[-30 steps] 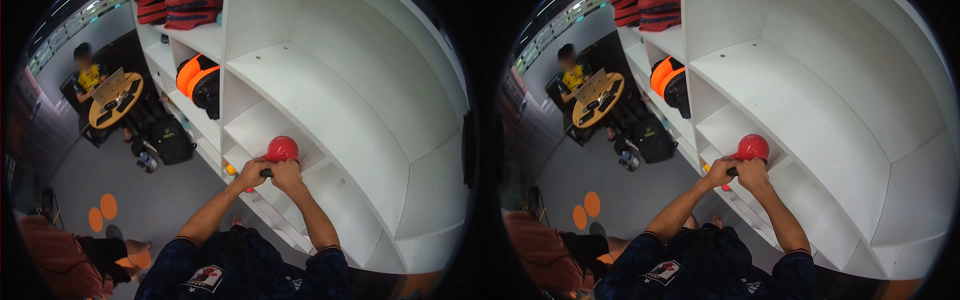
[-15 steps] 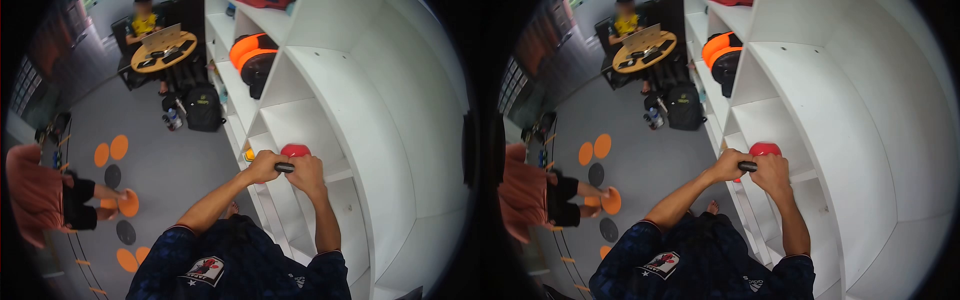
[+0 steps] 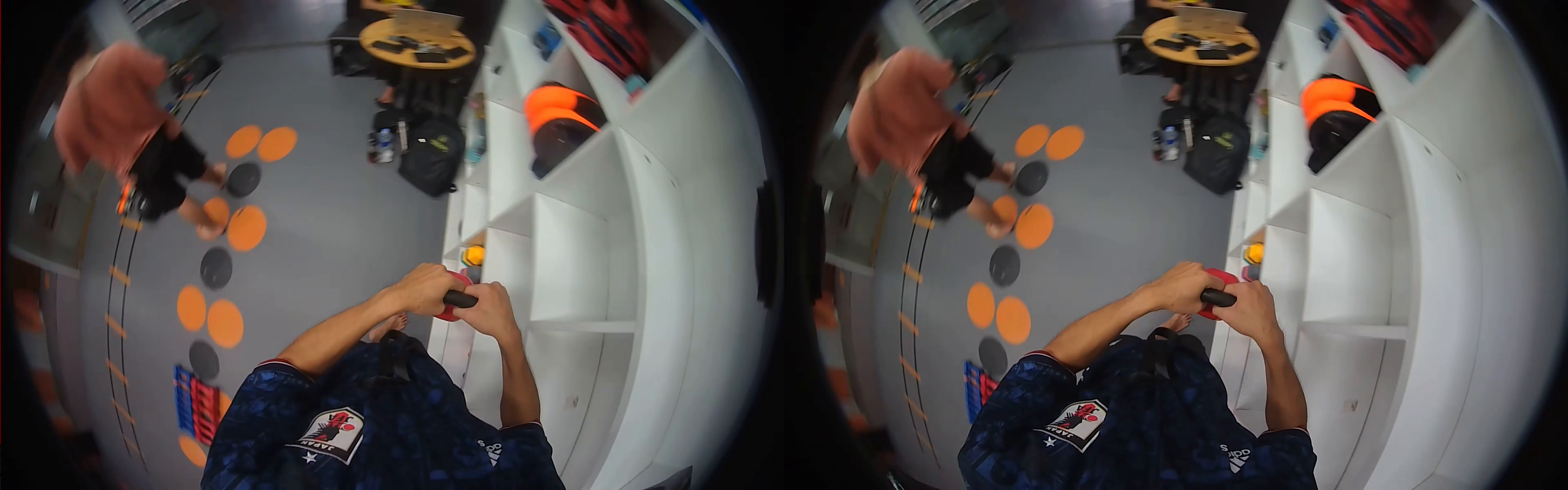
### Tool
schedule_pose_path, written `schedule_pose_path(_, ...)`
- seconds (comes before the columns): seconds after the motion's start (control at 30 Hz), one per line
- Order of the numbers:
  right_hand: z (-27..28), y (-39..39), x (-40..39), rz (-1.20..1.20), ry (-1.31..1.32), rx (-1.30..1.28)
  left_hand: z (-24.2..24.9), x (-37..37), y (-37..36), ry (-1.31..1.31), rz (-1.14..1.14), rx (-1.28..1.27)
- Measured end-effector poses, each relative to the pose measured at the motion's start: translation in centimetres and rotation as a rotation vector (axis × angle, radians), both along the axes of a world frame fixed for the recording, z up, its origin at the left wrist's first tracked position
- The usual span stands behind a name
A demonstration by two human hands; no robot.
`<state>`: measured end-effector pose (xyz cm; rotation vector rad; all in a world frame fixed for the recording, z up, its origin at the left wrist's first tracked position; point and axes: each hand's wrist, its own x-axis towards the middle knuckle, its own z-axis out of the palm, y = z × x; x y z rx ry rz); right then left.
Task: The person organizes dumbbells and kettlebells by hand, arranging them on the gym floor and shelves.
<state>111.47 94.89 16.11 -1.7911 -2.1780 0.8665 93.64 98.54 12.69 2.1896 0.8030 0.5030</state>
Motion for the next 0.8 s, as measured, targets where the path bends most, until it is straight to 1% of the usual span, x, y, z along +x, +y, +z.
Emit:
schedule_pose_path(0.13,-0.9,-1.0,-5.8,0.256,0.026,-0.006,-0.4,-6.5,-5.3,-0.031,0.191,0.001)
schedule_pose_path(0.27,-1.1,-3.3,-12.3,0.500,0.059,0.006,-0.7,-12.7,-11.8,-0.007,0.397,-0.033)
schedule_pose_path(0.37,-1.4,-5.3,-17.5,0.682,0.016,-0.002,-1.2,-16.9,-17.1,0.009,0.576,-0.043)
schedule_pose_path(0.43,-1.6,-7.4,-21.0,0.784,-0.008,-0.027,-0.8,-19.3,-21.1,0.051,0.689,-0.092)
schedule_pose_path(0.57,-1.9,-11.9,-28.3,1.037,-0.013,-0.106,-1.0,-23.5,-29.5,0.020,0.930,-0.099)
schedule_pose_path(0.63,-1.9,-14.5,-31.8,1.168,-0.020,-0.114,-1.4,-25.1,-33.5,0.015,1.059,-0.085)
schedule_pose_path(0.73,-2.0,-18.6,-36.9,1.326,-0.024,-0.157,-0.8,-27.1,-39.2,0.020,1.258,-0.169)
schedule_pose_path(0.8,-2.4,-21.4,-40.0,1.454,-0.039,-0.168,-1.1,-28.1,-43.0,0.015,1.379,-0.169)
